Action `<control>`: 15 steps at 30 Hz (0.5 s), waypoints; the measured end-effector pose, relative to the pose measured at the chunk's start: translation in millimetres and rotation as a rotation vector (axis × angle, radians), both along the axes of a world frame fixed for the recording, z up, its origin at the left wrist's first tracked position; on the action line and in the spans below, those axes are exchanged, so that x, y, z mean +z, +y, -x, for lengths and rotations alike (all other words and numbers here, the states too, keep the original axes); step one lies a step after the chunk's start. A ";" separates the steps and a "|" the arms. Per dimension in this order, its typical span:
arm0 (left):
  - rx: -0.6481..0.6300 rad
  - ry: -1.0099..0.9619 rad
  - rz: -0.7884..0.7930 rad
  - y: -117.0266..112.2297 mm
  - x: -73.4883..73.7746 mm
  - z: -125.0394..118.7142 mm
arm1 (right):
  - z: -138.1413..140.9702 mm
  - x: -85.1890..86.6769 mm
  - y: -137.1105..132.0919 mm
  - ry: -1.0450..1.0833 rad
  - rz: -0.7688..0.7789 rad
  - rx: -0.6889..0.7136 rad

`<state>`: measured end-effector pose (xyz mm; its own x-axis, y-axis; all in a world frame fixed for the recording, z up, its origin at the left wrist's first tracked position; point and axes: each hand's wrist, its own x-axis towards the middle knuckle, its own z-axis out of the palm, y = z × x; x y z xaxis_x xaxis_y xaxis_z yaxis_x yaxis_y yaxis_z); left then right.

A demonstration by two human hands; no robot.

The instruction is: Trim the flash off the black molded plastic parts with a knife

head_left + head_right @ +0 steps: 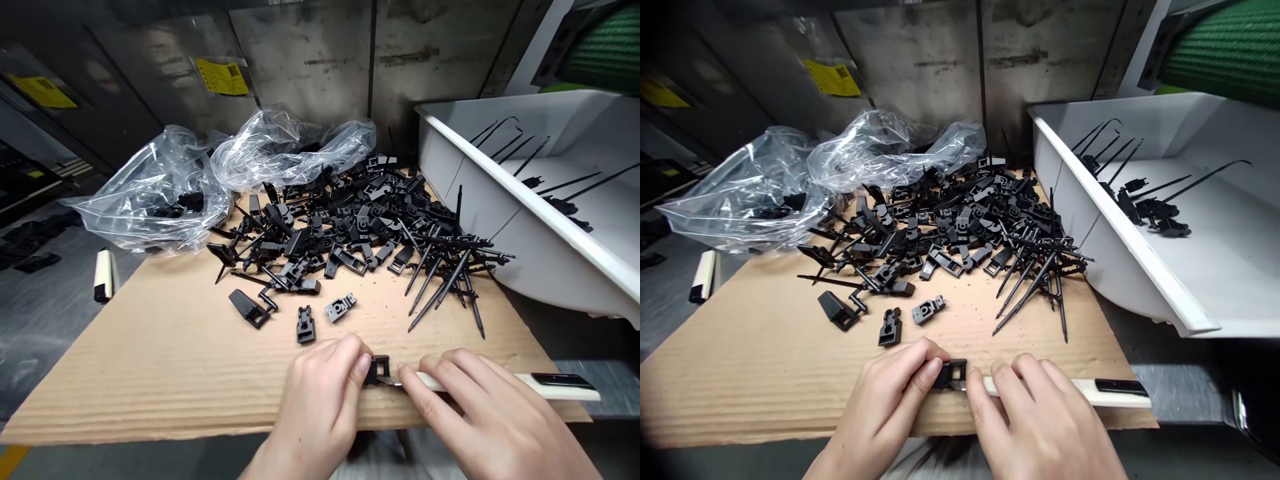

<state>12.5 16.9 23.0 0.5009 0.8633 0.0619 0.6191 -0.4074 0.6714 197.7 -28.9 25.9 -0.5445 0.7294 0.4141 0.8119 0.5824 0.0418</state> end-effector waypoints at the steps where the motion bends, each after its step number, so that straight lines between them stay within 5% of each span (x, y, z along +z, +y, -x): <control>1: 0.000 0.003 0.004 0.0 -0.3 0.0 | 0.7 -0.6 -0.5 -0.002 -0.003 -0.005; 9: 0.002 0.038 -0.002 2.2 0.3 -0.7 | 8.3 0.0 -2.7 -0.068 -0.038 -0.098; 15: 0.005 0.015 -0.019 0.4 -2.2 -0.2 | 21.5 -0.5 -11.8 0.310 0.051 -0.319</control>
